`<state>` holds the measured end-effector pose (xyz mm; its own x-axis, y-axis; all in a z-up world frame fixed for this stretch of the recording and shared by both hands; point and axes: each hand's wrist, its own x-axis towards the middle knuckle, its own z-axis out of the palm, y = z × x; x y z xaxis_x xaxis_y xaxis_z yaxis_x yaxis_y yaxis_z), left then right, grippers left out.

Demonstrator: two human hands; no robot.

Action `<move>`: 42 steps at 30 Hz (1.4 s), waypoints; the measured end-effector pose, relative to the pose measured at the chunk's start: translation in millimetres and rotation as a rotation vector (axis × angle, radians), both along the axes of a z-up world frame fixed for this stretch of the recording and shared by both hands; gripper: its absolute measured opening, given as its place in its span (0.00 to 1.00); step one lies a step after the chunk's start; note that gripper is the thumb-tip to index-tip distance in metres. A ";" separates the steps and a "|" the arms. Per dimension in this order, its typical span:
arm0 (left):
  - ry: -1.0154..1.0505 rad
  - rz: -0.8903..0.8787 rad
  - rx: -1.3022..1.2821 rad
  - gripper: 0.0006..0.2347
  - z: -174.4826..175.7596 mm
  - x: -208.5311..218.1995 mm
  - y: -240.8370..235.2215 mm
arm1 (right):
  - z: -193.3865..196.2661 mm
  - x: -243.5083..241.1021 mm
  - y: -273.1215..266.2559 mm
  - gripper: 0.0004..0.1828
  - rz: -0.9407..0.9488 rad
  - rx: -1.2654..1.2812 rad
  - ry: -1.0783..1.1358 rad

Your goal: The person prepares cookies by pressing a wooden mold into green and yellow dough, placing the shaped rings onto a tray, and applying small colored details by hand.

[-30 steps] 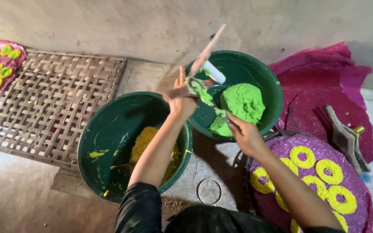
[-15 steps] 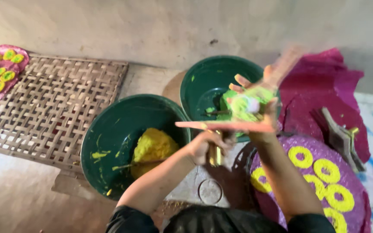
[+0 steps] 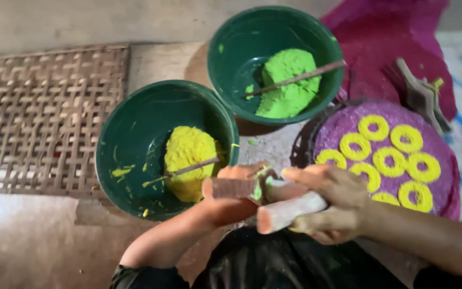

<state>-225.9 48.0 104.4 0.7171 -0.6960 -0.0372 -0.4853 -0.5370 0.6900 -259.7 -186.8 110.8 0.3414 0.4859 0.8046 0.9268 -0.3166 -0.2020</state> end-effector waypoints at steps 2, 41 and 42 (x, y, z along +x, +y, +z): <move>0.142 -0.046 0.078 0.11 -5.7 -9.2 -3.4 | -2.7 -12.2 5.9 0.15 0.002 -0.013 0.085; 1.499 -0.437 -1.901 0.06 -198.6 151.2 -239.9 | -108.5 -30.0 -200.8 0.42 -0.499 -0.032 1.812; 1.493 -0.447 -1.895 0.06 -200.3 153.2 -239.1 | -111.4 -29.2 -197.1 0.41 -0.500 0.002 1.804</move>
<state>-72.7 -191.1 -95.8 0.6797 -0.6106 0.4065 0.6857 0.7257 -0.0566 -289.0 -383.9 -0.6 0.7635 0.0852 -0.6401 -0.5417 -0.4551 -0.7067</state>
